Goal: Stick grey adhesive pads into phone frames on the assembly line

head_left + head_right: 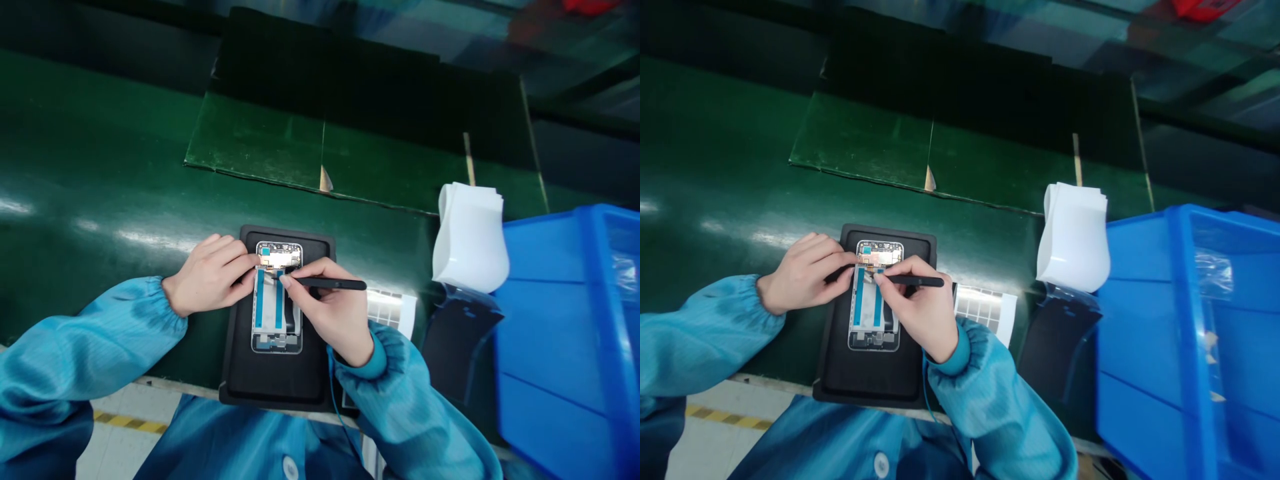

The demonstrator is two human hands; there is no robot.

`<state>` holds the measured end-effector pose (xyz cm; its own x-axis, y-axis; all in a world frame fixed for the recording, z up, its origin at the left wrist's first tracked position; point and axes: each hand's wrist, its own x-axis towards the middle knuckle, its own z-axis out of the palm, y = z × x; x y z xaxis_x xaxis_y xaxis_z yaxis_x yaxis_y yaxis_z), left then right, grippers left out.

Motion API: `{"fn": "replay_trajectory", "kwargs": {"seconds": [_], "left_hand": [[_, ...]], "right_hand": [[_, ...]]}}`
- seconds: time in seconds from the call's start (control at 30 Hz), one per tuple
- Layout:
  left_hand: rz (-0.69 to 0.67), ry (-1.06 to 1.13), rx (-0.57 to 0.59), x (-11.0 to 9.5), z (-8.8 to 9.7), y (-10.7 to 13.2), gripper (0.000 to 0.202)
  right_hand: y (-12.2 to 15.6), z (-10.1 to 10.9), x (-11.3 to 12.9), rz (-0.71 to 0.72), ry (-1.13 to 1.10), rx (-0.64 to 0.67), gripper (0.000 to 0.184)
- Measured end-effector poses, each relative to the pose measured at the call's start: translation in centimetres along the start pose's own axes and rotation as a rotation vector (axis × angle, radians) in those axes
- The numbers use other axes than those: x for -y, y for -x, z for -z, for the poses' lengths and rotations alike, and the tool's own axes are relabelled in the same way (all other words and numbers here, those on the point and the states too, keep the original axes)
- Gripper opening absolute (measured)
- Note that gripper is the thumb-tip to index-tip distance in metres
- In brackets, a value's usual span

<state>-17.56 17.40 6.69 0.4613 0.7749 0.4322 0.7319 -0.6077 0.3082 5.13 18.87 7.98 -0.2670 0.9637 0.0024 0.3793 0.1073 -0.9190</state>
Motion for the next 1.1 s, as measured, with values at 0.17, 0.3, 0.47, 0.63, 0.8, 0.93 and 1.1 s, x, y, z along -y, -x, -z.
{"fn": "replay_trajectory", "kwargs": {"seconds": [0.17, 0.3, 0.47, 0.63, 0.8, 0.93, 1.1], "left_hand": [[0.004, -0.007, 0.014, -0.02, -0.08, 0.15, 0.015], [0.003, -0.009, 0.012, -0.04, -0.16, 0.04, 0.015], [0.001, -0.009, 0.011, -0.05, -0.21, -0.09, 0.015], [0.001, -0.006, 0.016, 0.01, -0.14, 0.08, 0.016], [0.007, -0.003, 0.025, 0.03, -0.01, 0.05, 0.016], [0.007, -0.002, 0.022, -0.01, -0.02, -0.06, 0.016], [0.015, -0.007, 0.040, 0.06, -0.04, 0.12, 0.016]], "right_hand": [[-0.12, -0.01, 0.36, -0.006, 0.011, -0.003, 0.011], [-0.18, -0.02, 0.48, -0.007, 0.019, 0.003, 0.011], [-0.21, -0.05, 0.29, -0.013, 0.038, 0.004, 0.012], [-0.17, -0.04, 0.24, -0.014, 0.042, 0.007, 0.013], [-0.09, 0.03, 0.21, -0.012, 0.044, 0.010, 0.012], [-0.08, 0.03, 0.13, -0.010, 0.056, 0.015, 0.012], [-0.09, 0.02, 0.23, -0.015, 0.045, 0.013, 0.012]]}}
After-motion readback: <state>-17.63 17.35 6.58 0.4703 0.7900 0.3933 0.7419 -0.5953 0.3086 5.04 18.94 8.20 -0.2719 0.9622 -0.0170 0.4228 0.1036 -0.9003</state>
